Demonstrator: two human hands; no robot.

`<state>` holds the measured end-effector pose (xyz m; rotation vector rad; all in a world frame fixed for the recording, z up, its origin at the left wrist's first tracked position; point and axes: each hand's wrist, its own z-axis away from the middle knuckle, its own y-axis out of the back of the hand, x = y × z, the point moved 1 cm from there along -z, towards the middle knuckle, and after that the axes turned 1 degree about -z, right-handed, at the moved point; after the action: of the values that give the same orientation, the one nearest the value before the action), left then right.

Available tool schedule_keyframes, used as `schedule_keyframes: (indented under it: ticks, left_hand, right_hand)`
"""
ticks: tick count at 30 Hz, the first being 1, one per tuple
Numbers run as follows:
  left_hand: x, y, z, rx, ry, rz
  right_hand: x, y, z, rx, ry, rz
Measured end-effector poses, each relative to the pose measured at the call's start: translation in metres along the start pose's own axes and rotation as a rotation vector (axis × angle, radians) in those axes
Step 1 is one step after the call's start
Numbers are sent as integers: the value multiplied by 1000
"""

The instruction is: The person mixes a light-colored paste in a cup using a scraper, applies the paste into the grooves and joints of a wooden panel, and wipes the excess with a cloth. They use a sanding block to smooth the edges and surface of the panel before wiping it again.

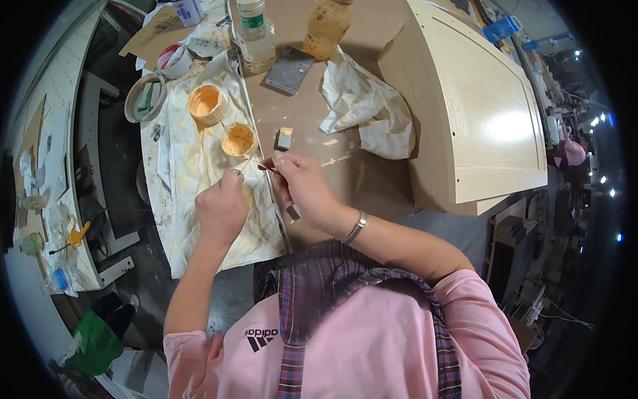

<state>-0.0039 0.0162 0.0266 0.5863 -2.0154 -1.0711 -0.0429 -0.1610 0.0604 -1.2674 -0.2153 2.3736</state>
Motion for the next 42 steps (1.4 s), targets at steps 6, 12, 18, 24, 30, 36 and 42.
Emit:
schedule_keyframes:
  ticks: [6, 12, 18, 24, 30, 36, 42]
  left_hand:
    - [4, -2, 0, 32, -27, 37]
    - [7, -3, 4, -68, -29, 20]
    - [3, -9, -4, -23, -63, -91]
    - [-25, -22, -2, -18, -17, -134]
    - [-32, -13, 4, -29, 25, -120]
    - [-15, 6, 29, -219, -10, -42]
    - [-59, 0, -14, -60, 217, 14]
  right_hand:
    - [6, -1, 3, -10, -1, 23]
    - [6, -1, 1, 10, 41, 102]
    - [6, -7, 6, 81, 43, 18]
    - [1, -6, 10, 60, 84, 39]
    - [-4, 9, 2, 151, 46, 46]
    - [-1, 31, 6, 199, 4, 16]
    - [2, 31, 9, 208, -22, 18]
